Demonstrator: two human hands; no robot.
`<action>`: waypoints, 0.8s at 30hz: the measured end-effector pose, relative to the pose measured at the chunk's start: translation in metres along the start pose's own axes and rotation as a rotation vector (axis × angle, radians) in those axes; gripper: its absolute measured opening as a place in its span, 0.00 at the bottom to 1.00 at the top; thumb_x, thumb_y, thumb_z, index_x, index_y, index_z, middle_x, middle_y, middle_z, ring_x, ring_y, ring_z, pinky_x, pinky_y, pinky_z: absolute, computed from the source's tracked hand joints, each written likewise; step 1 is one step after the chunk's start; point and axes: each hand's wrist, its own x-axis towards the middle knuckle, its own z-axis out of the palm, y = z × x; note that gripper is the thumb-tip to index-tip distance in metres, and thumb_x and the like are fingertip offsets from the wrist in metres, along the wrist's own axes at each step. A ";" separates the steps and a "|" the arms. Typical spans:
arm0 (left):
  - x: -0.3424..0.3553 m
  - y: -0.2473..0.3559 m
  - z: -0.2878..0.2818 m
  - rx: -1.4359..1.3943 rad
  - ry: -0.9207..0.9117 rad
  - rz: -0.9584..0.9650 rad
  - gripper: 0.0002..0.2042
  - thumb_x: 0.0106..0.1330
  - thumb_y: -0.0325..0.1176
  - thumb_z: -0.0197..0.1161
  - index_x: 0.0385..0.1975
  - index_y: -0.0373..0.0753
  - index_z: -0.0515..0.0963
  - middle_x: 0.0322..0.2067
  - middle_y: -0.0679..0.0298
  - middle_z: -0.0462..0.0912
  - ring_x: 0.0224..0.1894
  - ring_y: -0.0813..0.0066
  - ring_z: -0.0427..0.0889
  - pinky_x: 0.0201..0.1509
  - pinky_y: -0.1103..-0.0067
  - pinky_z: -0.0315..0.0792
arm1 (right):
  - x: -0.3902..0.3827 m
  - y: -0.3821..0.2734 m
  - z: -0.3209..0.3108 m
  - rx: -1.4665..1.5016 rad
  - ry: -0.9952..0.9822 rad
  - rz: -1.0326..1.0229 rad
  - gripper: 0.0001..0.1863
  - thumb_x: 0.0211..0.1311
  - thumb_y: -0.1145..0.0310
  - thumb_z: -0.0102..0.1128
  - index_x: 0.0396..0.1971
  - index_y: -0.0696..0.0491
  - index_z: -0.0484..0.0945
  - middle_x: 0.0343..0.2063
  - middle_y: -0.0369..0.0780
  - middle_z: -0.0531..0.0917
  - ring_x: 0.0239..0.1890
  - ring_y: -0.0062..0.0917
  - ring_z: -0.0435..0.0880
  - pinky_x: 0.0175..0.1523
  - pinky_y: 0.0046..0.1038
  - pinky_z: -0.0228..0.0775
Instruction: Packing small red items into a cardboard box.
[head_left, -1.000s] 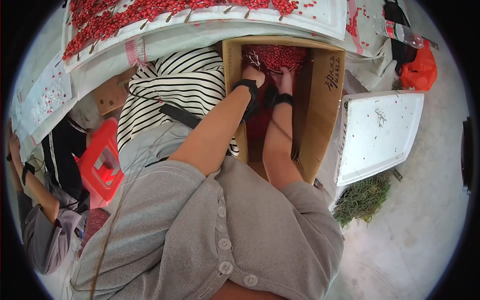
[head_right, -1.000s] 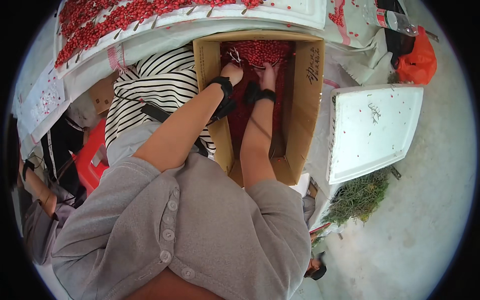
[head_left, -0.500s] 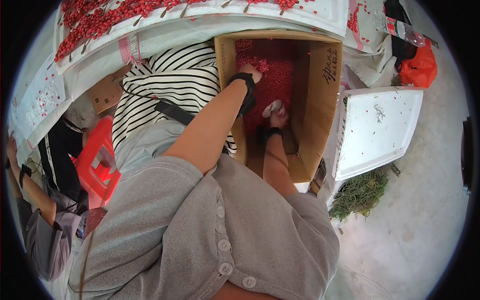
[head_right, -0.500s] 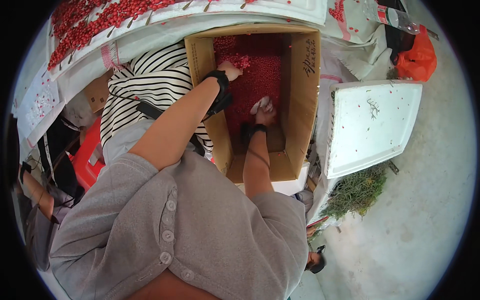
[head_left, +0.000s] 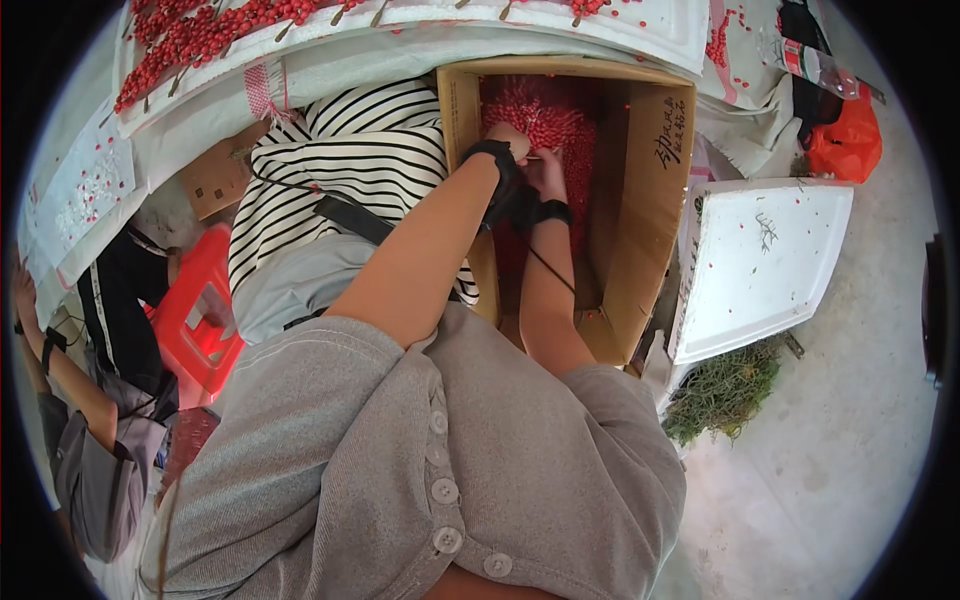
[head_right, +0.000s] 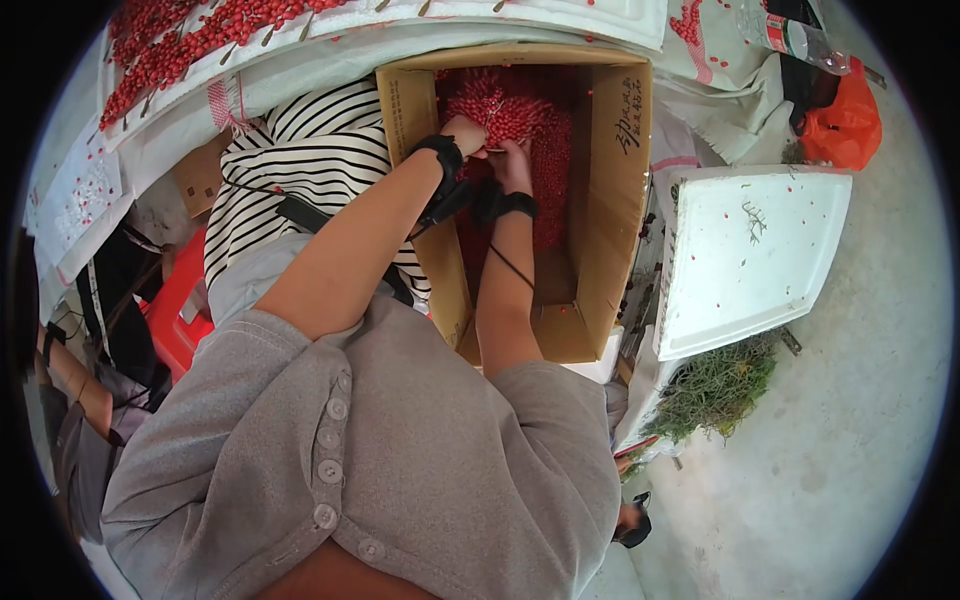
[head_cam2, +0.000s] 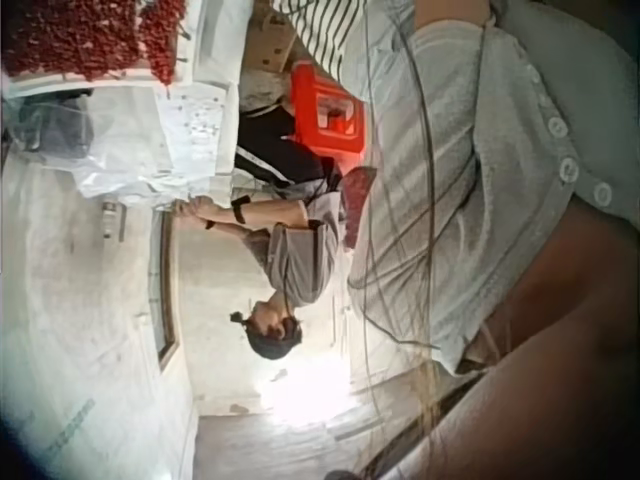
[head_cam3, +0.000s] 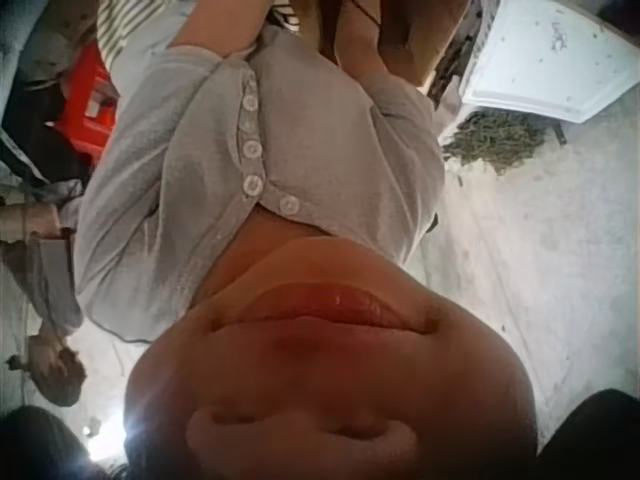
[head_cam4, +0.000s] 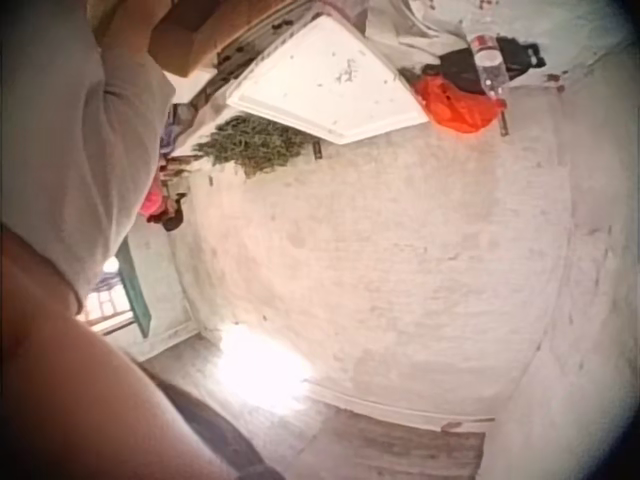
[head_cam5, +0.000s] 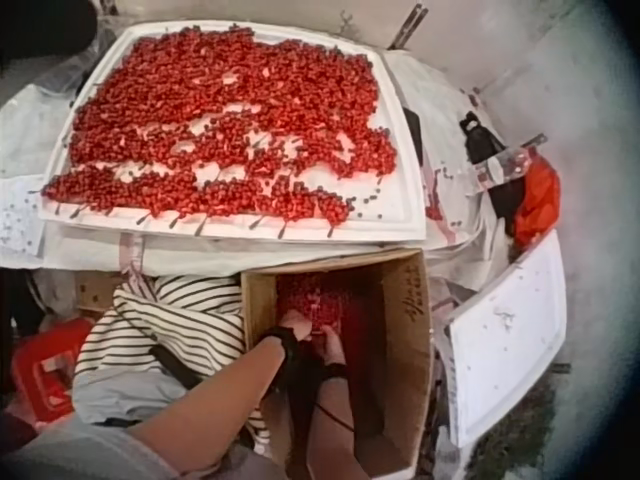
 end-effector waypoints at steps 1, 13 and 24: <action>0.000 0.001 0.000 -0.034 -0.005 0.005 0.08 0.49 0.27 0.49 0.24 0.26 0.69 0.23 0.55 0.73 0.19 0.71 0.74 0.21 0.82 0.68 | -0.004 -0.012 0.005 -0.019 0.074 0.030 0.25 0.40 0.75 0.43 0.45 0.51 0.54 0.37 0.41 0.66 0.37 0.30 0.68 0.37 0.32 0.64; 0.007 -0.005 0.002 0.011 0.085 0.116 0.08 0.44 0.28 0.48 0.17 0.29 0.71 0.18 0.53 0.73 0.21 0.69 0.73 0.24 0.78 0.65 | -0.079 0.020 -0.064 -0.065 0.721 0.199 0.27 0.37 0.64 0.50 0.43 0.50 0.58 0.37 0.39 0.67 0.35 0.28 0.68 0.35 0.27 0.63; 0.008 -0.006 0.003 0.034 0.235 0.163 0.08 0.43 0.29 0.55 0.10 0.33 0.68 0.12 0.59 0.71 0.16 0.73 0.72 0.17 0.80 0.63 | -0.020 0.028 -0.004 0.070 0.250 0.166 0.24 0.39 0.66 0.49 0.42 0.52 0.59 0.37 0.39 0.67 0.36 0.27 0.67 0.38 0.27 0.61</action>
